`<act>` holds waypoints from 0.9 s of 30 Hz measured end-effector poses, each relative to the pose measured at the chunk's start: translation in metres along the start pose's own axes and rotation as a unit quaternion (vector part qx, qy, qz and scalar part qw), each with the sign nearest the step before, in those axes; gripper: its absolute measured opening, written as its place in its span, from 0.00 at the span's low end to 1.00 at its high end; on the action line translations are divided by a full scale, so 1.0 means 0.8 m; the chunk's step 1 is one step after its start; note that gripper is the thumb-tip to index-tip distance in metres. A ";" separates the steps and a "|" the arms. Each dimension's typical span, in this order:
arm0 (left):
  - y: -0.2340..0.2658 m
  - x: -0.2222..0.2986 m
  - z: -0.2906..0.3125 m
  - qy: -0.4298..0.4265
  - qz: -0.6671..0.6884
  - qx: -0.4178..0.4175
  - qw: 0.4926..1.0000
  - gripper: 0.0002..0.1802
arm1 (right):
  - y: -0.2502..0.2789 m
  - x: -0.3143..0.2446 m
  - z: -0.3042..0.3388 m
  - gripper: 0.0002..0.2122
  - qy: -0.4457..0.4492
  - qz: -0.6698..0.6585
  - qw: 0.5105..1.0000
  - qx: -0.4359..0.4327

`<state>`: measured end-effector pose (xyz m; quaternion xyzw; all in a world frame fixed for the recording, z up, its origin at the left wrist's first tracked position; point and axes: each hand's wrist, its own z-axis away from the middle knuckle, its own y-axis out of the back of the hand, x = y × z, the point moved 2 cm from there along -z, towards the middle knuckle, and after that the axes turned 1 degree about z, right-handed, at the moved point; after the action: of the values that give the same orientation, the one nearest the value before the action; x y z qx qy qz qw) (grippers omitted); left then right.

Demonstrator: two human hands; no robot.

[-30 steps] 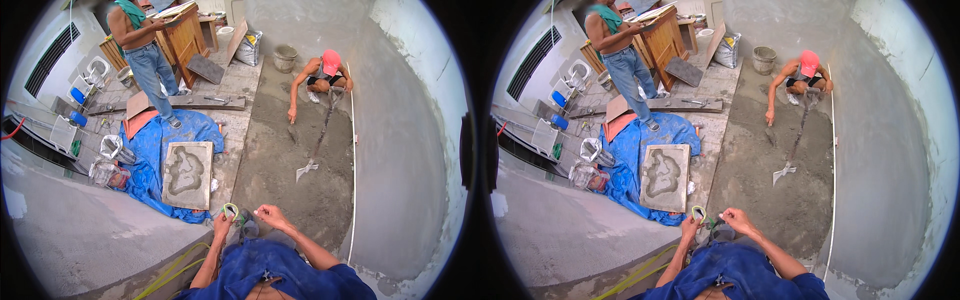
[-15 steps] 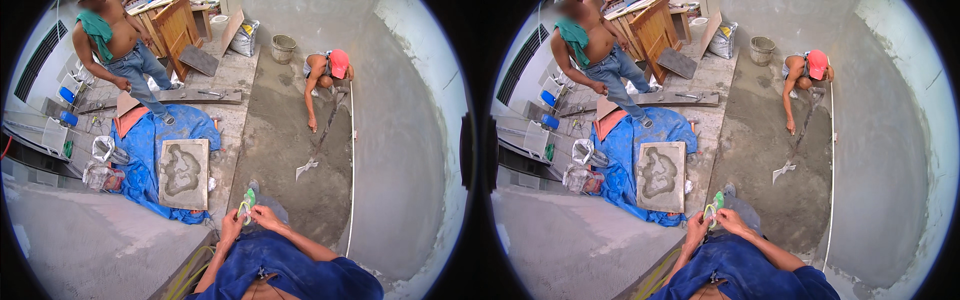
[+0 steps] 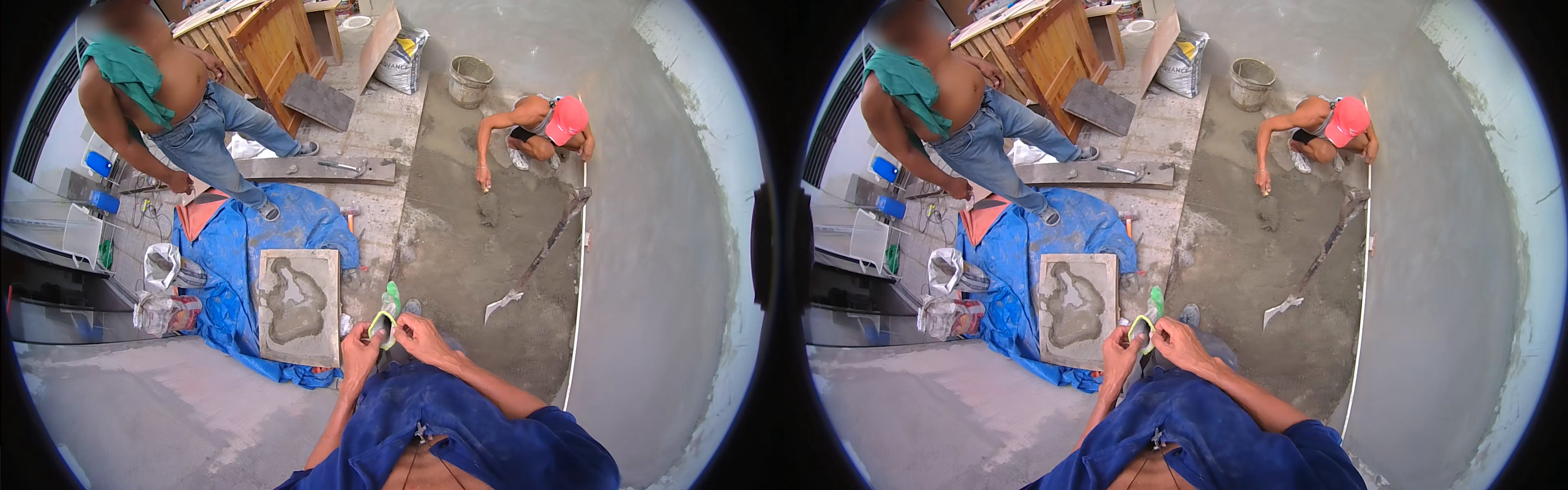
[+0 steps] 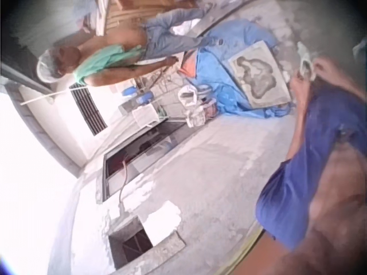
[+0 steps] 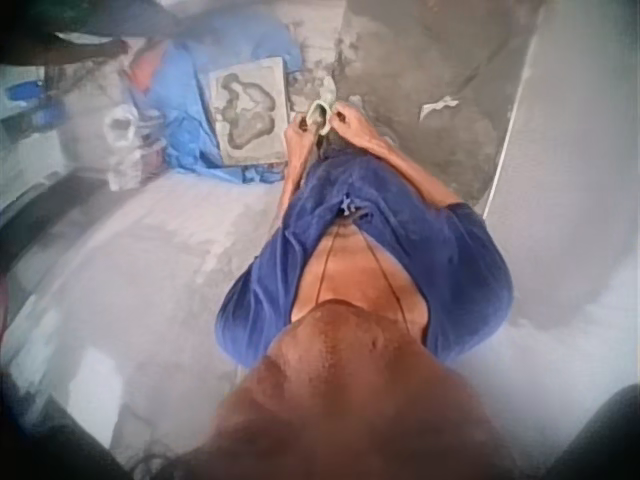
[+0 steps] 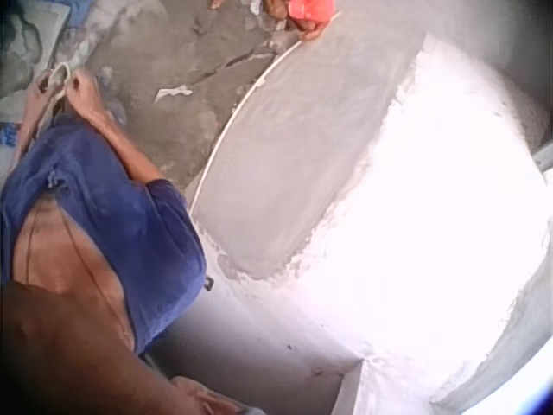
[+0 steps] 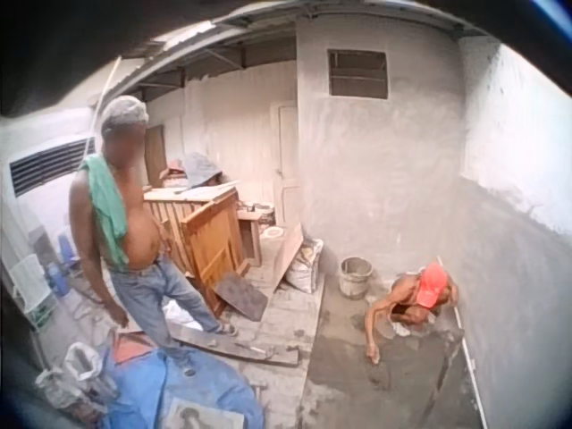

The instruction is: The person washes ceramic tiles one by one under a wall-mounted tap, using a blue bucket to catch runoff. They rinse each tile, place it on the floor, then gather the cleaned tiles and carry them to another room where other workers are laying floor tiles.

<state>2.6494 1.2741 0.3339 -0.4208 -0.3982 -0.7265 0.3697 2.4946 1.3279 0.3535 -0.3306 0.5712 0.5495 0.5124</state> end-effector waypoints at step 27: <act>0.055 -0.199 0.015 0.085 0.023 0.055 0.995 0.17 | 0.041 0.066 -0.119 0.16 -0.178 0.160 0.935 -0.261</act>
<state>2.7506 1.2989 0.2053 -0.3452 -0.3949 -0.7277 0.4419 2.4287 1.2517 0.3006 -0.2544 0.3522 0.8037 0.4065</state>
